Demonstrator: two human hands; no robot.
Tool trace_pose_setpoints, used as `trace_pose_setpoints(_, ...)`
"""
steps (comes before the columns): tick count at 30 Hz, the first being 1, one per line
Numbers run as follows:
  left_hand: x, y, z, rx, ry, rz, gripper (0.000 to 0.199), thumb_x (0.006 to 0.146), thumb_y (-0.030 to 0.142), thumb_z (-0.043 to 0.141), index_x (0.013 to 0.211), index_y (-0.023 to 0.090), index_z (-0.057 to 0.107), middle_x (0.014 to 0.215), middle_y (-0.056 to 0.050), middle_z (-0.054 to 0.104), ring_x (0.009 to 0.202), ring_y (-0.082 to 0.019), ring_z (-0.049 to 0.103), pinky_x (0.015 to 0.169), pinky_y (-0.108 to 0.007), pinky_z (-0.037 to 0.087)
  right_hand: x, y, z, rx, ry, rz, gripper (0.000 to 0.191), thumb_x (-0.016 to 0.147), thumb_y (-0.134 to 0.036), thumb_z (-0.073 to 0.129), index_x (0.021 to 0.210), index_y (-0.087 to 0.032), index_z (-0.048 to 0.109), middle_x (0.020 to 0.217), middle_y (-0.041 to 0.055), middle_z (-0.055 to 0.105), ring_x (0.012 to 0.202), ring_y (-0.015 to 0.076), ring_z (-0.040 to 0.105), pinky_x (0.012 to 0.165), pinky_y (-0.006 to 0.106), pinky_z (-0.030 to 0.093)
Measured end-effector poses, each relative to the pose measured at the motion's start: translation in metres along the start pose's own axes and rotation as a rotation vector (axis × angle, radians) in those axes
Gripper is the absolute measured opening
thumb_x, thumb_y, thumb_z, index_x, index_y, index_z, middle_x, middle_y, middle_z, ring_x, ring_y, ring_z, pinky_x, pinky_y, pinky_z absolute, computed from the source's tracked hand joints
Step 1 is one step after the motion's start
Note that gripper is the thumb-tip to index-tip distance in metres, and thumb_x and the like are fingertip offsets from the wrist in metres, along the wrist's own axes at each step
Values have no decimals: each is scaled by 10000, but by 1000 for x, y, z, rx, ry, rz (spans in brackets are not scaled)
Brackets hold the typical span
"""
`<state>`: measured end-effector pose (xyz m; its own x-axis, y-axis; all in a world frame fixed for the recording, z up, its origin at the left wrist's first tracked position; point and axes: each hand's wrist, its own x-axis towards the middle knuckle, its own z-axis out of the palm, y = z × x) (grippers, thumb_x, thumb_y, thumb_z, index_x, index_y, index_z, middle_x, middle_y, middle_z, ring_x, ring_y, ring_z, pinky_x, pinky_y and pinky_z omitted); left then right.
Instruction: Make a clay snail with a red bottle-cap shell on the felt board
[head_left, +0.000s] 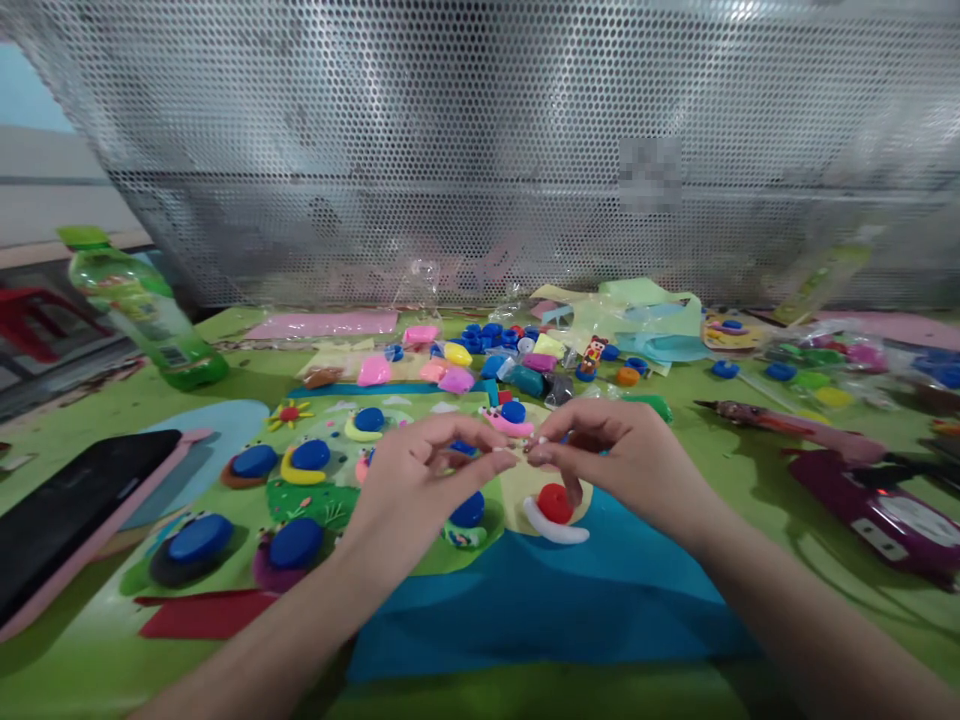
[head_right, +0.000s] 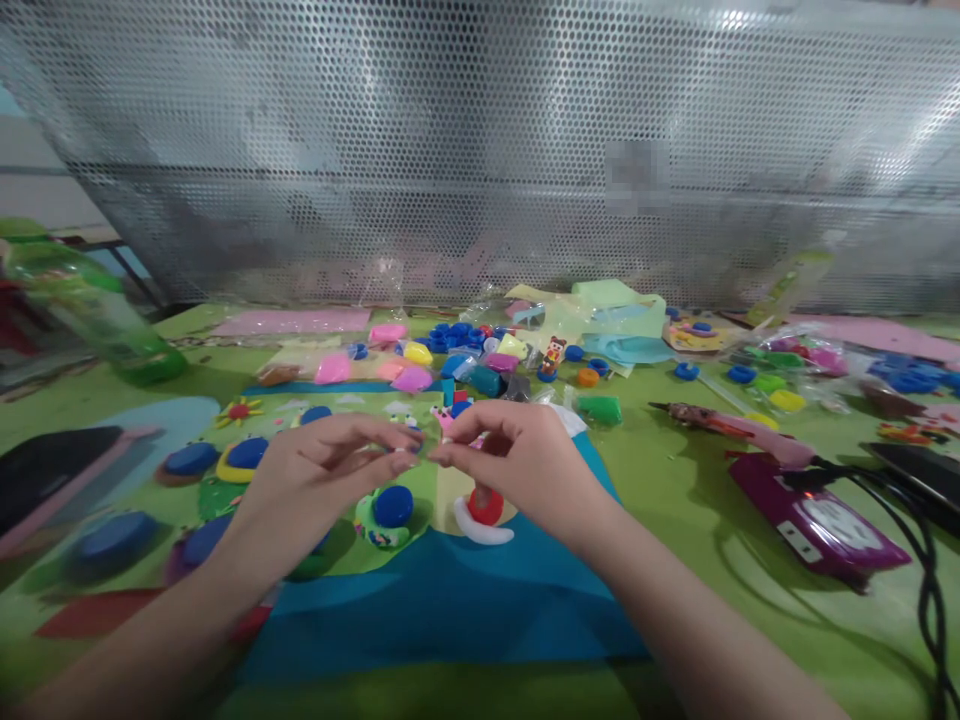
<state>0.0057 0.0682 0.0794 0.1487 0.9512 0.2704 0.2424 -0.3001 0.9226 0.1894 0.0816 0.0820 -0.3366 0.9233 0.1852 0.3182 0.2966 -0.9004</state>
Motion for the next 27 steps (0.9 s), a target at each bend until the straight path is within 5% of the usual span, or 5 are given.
trace_pose_setpoints(4,-4,-2,0,192,63,464,207,748,141,642,854,310,693,867,19,682,862,-161,596,774,-282,468,-3,-4,1,212,-168,48,164,745,-312,636,709,-157,675,508,-14,616,385,79,554,395,168,395)
trace_pose_setpoints(6,-5,-4,-1,222,36,568,269,751,123,637,917,331,680,861,15,671,827,-155,582,742,-279,468,-5,-5,1,255,-249,28,168,773,-298,611,714,-162,690,478,-15,615,378,72,554,375,155,341)
trace_pose_setpoints(15,-8,0,-4,43,-228,496,268,786,183,604,983,357,656,862,-17,582,707,-127,564,539,-212,482,-6,-8,-2,450,-496,36,122,774,-228,608,701,-148,665,662,0,687,367,58,554,361,188,269)
trace_pose_setpoints(19,-11,1,-4,112,-161,507,180,765,190,628,879,315,687,825,-12,580,705,-135,576,572,-230,496,-5,-5,-3,511,-544,88,112,782,-222,600,710,-141,627,688,1,687,393,51,563,366,170,268)
trace_pose_setpoints(27,-15,0,-3,359,-27,793,123,779,164,584,833,267,623,730,-8,582,685,-162,587,654,-301,495,-5,1,8,763,-655,128,133,788,-271,597,758,-142,584,673,1,669,414,42,555,408,139,386)
